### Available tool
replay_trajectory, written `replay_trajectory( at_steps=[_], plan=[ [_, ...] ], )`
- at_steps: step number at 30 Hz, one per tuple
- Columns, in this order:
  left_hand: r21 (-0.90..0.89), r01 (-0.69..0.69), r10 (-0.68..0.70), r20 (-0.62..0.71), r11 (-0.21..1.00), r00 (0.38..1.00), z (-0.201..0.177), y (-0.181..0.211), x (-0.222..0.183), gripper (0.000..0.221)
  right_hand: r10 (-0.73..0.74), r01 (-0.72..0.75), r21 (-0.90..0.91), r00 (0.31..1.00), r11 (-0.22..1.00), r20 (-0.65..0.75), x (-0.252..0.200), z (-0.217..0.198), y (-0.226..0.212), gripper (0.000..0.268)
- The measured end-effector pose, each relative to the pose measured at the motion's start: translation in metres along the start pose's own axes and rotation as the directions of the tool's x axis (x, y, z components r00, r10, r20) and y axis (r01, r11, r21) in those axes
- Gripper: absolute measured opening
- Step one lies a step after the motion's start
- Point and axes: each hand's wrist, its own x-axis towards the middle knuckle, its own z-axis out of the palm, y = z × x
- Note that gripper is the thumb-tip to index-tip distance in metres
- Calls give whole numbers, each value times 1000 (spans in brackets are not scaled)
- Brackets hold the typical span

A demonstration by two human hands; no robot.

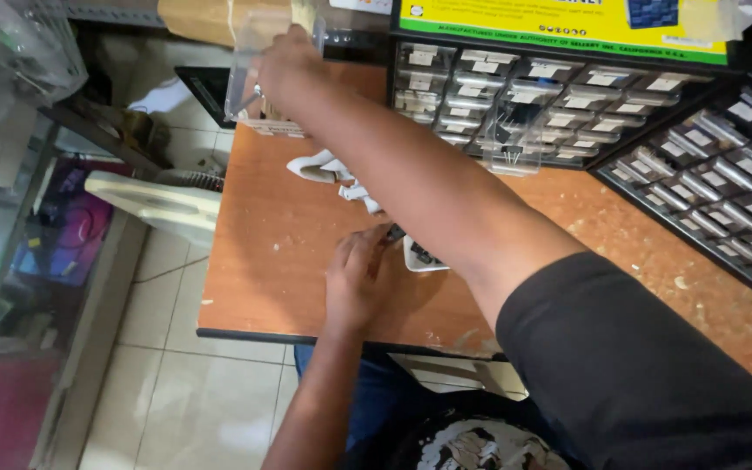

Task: Cleaning individual electronic components by brushing them with a small paintbrush at a repair bench.

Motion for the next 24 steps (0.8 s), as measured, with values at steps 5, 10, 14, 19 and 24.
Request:
replay_trajectory(
  at_steps=[5,10,14,19,24],
  plan=[
    [-38,-9,7,-32,999,999,0,4,4,28,-2,26,101,971,995,-237,38,23,9,32],
    [-41,-71,68,-76,997,995,0,2,5,29,-213,96,-240,819,966,-532,-57,-9,31,18],
    [-33,-72,70,-45,997,996,-3,0,5,29,103,367,611,796,702,-596,-173,-68,56,16],
    [-67,-228,219,-115,971,969,-7,11,7,22,114,594,315,350,740,-930,-310,4,64,38],
    [-7,-390,364,-341,921,867,3,16,10,30,752,689,655,599,-310,-274,-389,161,42,20]
  ],
)
